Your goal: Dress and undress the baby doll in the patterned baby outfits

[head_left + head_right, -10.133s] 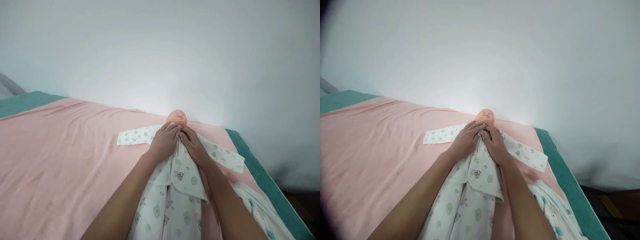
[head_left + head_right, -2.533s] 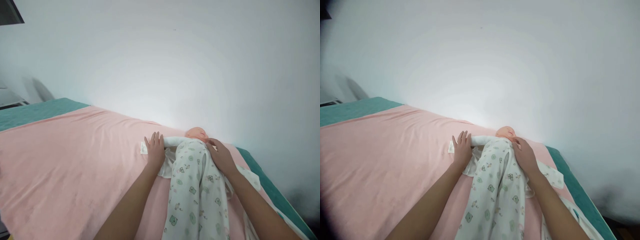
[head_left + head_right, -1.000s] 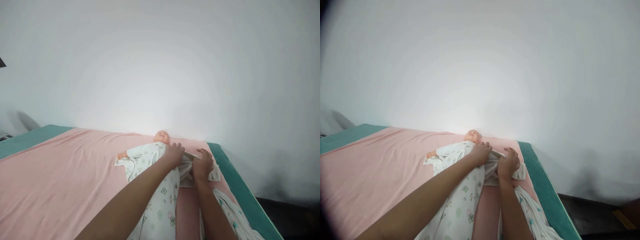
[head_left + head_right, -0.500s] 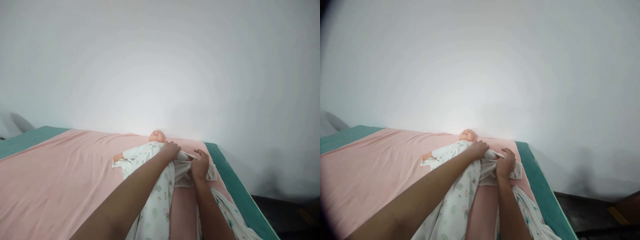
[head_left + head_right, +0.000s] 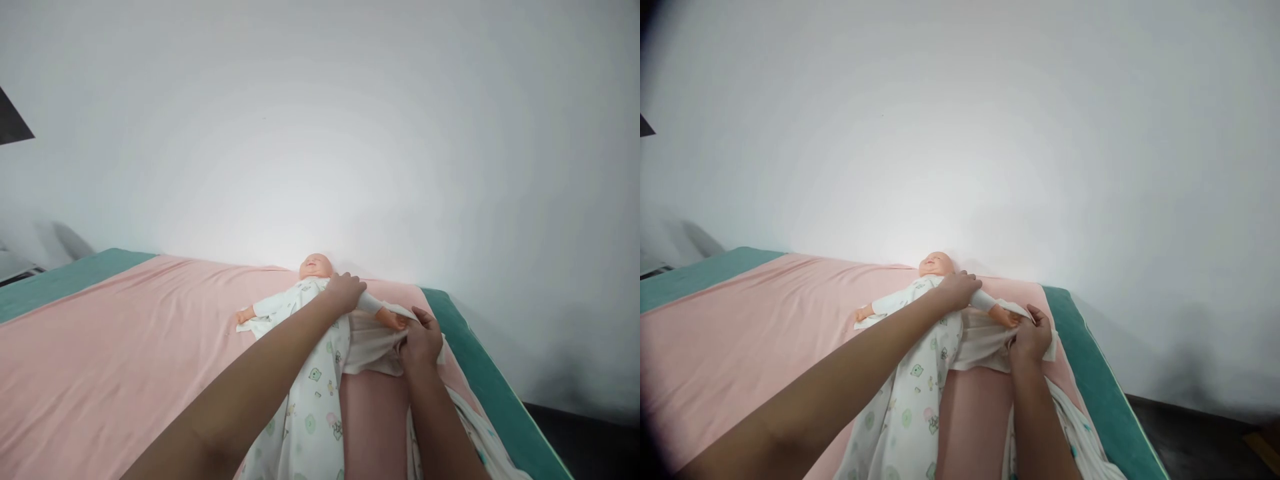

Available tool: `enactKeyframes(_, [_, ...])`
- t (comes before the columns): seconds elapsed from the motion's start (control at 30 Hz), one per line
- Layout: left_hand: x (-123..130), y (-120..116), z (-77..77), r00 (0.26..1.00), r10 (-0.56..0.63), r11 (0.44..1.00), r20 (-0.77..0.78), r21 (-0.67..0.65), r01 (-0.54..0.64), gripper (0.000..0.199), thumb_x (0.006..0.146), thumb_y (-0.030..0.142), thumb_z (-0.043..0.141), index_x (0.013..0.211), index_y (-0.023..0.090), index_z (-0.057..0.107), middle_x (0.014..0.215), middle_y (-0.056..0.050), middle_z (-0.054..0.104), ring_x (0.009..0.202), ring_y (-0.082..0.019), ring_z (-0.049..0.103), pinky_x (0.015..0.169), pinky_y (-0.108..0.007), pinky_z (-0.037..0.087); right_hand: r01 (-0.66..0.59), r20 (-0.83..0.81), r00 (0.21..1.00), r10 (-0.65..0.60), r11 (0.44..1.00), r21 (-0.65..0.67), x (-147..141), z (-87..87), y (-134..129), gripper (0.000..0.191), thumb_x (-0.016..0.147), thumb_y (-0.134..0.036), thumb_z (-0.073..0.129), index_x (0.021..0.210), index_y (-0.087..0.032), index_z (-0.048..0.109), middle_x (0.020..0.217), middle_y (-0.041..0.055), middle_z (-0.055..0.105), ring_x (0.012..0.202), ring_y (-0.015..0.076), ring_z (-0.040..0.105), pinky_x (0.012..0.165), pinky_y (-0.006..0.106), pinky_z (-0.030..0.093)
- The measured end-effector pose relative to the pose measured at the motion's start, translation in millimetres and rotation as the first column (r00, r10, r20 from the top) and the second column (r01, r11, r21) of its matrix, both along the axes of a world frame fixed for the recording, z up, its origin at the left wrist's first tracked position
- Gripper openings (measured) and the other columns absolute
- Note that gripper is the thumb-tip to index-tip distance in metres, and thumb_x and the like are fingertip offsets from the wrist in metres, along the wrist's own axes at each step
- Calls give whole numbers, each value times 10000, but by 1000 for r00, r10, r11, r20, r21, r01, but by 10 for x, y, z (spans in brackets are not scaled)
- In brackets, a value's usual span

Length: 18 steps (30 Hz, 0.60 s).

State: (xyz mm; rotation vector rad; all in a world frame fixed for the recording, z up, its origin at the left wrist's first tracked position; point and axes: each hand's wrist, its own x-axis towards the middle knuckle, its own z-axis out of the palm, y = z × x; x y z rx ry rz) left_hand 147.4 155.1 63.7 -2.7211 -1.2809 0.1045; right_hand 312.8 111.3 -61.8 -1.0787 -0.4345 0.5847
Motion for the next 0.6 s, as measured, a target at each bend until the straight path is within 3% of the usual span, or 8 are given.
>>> enactKeyframes(0.2, [98,-75,-235,997,-30,998,71,-51,34,278,830,229,563,1105,192,578,1168,-125,614,1069,-293,582,882,-477,479,-135,-125,982,143,988,70,16,88,-13,269,528,-208,635,793,-184,596,775,6,627,658,141,621,578,273,537])
enactKeyframes(0.33, [-11,-100,-234,985,17,997,171,-76,-3,294,815,235,583,1104,183,595,1167,-138,617,1064,-297,590,871,-460,489,-118,-98,988,124,991,60,1,123,-10,218,548,-204,660,753,-185,590,816,8,634,717,132,624,621,258,545])
enactKeyframes(0.5, [-611,-216,-153,927,137,989,349,-106,-106,317,881,321,500,1156,206,606,1197,-103,638,1064,-272,603,876,-401,496,-63,-44,997,62,997,-35,16,173,-2,147,556,-206,640,690,-178,585,736,12,622,664,146,600,574,284,513])
enactKeyframes(0.53, [-763,-251,-160,888,169,984,427,-129,-125,324,906,354,457,1154,213,611,1190,-89,648,1059,-260,607,888,-391,494,-31,-12,999,31,998,-51,7,195,-12,133,570,-213,633,692,-178,592,748,14,625,682,153,601,590,293,511])
enactKeyframes(0.6, [-1040,-318,-214,725,216,973,654,-209,-101,328,924,387,429,1129,229,630,1198,-56,657,1086,-234,602,945,-363,473,74,161,985,-63,995,-61,-64,255,-54,123,626,-234,615,734,-178,627,823,29,647,780,179,612,684,327,517])
